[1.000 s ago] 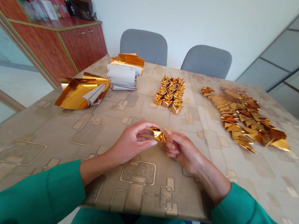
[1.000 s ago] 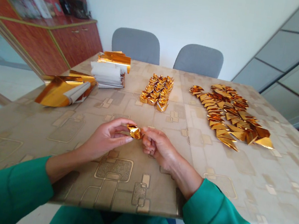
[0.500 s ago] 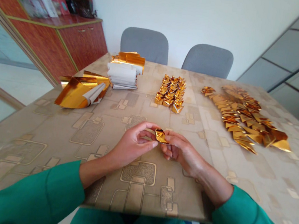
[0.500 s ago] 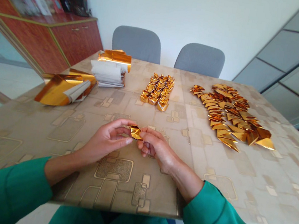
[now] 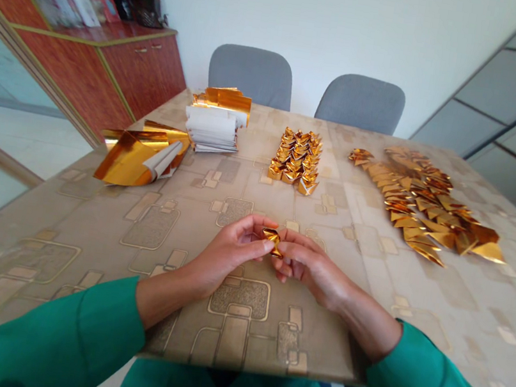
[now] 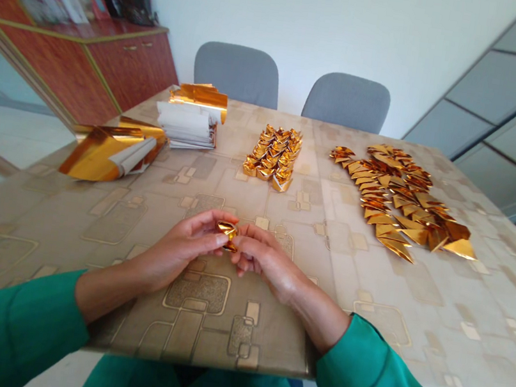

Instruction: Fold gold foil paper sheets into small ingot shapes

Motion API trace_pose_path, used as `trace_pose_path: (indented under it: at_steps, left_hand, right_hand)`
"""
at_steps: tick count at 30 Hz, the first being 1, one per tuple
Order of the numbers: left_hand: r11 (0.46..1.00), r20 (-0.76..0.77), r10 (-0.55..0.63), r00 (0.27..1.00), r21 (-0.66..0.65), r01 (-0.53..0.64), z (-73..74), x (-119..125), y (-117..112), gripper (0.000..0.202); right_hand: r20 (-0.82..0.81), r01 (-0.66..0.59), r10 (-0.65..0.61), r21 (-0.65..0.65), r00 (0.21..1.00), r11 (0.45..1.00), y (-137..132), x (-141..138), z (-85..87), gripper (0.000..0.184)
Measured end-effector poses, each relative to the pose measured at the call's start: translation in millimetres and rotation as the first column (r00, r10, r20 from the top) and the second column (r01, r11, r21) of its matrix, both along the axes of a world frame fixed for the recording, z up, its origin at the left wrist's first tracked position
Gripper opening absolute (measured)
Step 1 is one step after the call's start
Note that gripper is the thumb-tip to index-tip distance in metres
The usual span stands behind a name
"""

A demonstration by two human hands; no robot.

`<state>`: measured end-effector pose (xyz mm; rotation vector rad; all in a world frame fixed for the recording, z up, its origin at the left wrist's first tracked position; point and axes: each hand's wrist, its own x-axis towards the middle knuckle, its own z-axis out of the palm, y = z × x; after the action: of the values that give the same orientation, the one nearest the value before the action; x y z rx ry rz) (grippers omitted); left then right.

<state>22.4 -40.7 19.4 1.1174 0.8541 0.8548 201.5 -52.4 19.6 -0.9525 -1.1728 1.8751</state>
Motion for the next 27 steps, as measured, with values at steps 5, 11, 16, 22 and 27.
trace_pose_path:
  at_steps: [5, 11, 16, 22, 27]
  left_hand:
    - [0.999, -0.071, 0.039, 0.997, 0.016, -0.038, 2.0, 3.2, -3.5, 0.023]
    - [0.990, -0.075, 0.139, 0.987, -0.026, -0.141, 1.4, 2.8, -0.9, 0.027]
    - [0.976, -0.088, 0.212, 0.973, -0.031, -0.216, -3.1, 2.3, 2.7, 0.036]
    - [0.990, -0.151, 0.138, 0.979, 0.020, -0.137, -8.6, 0.9, 7.9, 0.041]
    - [0.958, -0.250, 0.237, 0.939, 0.220, -0.183, -11.3, -3.1, 13.7, 0.038]
  right_hand:
    - [0.161, 0.013, -0.027, 0.089, 0.987, 0.996, -2.8, -4.7, 4.0, 0.019]
    - [0.313, -0.004, -0.080, 0.261, 0.946, 0.965, -3.3, -1.2, 6.8, 0.033]
    - [0.455, -0.028, -0.429, 0.711, 0.780, 0.702, 0.3, -0.9, 0.1, 0.027]
    - [0.468, -0.209, -0.503, 0.848, 0.727, 0.486, 7.3, 4.2, -5.4, 0.007]
    - [0.516, -0.351, -0.588, 0.856, 0.623, 0.379, 29.2, 26.0, -5.9, 0.006]
